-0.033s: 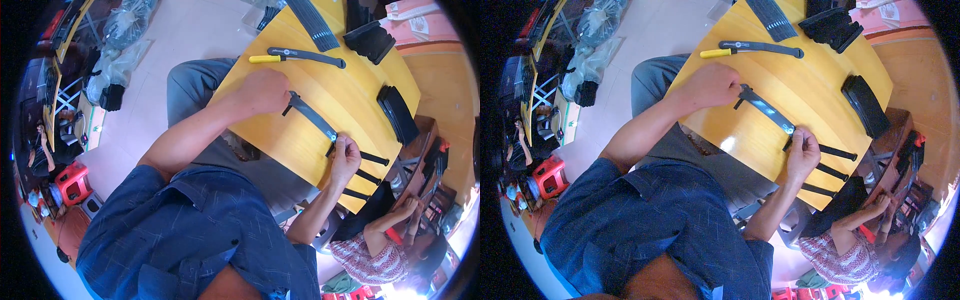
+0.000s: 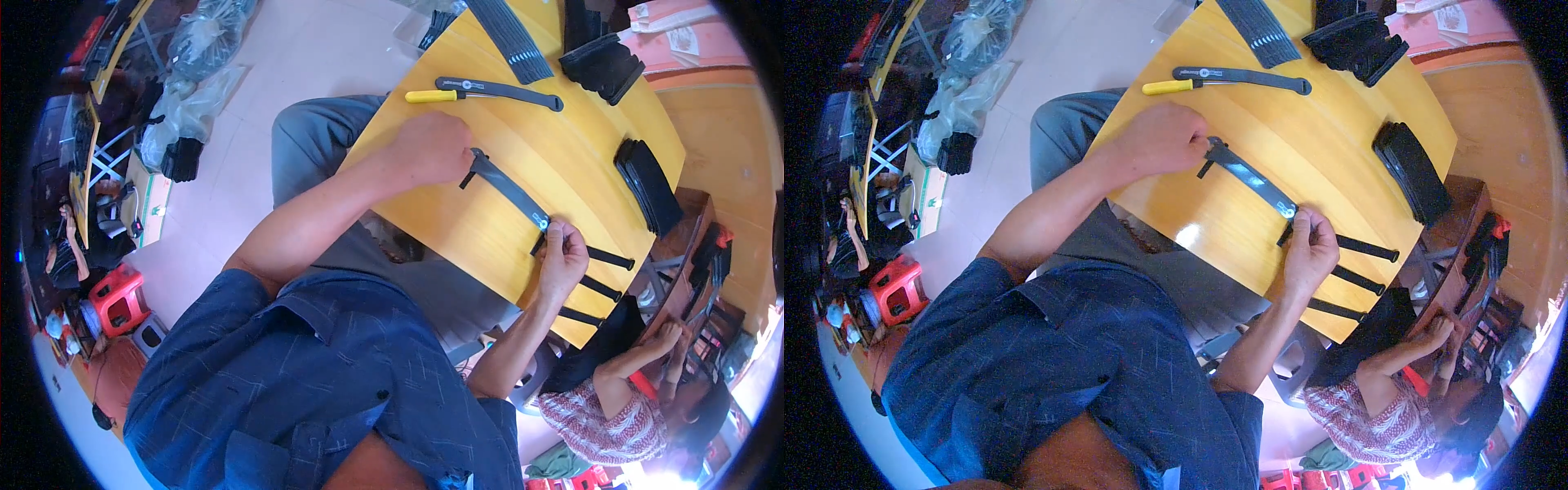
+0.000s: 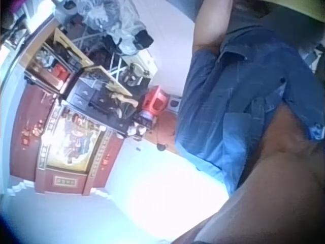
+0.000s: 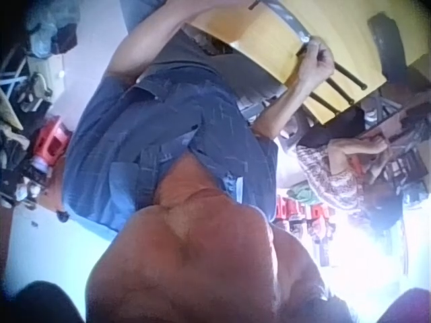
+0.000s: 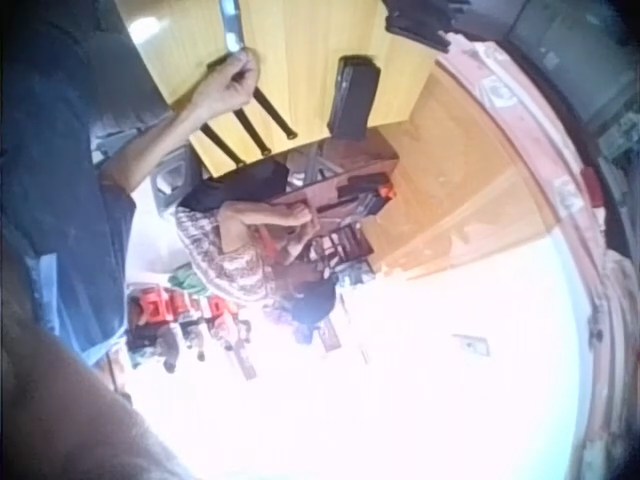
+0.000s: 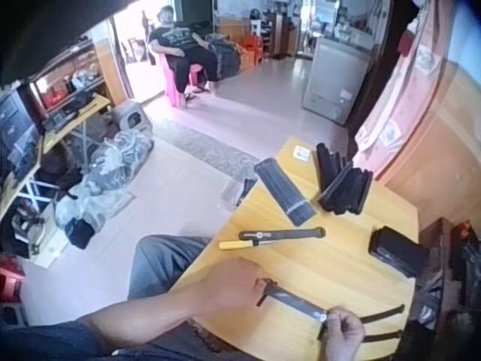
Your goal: The worker is assembling plastic buckles and components onto fabric webbing straps.
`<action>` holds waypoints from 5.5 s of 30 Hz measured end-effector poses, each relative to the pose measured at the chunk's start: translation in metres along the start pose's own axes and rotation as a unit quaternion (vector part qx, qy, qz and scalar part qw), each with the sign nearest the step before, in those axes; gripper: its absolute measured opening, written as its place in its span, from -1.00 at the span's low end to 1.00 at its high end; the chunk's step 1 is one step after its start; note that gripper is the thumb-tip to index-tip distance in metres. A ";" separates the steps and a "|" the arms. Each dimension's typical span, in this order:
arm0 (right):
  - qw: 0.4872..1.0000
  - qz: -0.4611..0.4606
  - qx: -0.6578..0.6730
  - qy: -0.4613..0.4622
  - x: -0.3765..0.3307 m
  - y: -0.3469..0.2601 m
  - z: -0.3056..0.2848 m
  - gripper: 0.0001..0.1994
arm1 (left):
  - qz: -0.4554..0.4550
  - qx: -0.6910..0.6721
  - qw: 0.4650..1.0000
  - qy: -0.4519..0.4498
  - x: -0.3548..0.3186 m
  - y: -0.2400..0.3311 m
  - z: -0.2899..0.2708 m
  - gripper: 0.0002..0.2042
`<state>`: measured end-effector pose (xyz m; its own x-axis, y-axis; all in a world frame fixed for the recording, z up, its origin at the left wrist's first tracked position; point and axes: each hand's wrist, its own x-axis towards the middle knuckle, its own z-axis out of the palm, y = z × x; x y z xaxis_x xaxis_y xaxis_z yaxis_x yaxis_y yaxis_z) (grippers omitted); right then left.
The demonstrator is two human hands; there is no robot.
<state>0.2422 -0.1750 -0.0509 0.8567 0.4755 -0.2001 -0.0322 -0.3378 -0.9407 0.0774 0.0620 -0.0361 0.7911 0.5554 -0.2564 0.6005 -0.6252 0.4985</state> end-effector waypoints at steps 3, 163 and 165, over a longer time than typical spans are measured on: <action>1.000 0.005 0.001 0.004 -0.002 -0.003 0.004 -0.89 | -0.016 -0.017 1.000 -0.007 -0.001 -0.001 0.000 -0.74; 0.983 -0.082 0.153 0.065 -0.079 0.002 -0.008 -0.85 | -0.072 -0.497 0.863 -0.054 -0.086 -0.009 0.010 -0.79; 0.984 -0.079 0.152 0.052 -0.071 0.002 -0.008 -0.85 | -0.090 -0.481 0.869 -0.069 -0.079 -0.006 0.003 -0.82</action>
<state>0.1854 -0.2155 -0.0360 0.9106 0.4123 -0.0303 -0.0328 -0.0010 -0.9995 0.0116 0.0210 -0.0213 0.7411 0.4837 -0.4657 0.3934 0.2493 0.8849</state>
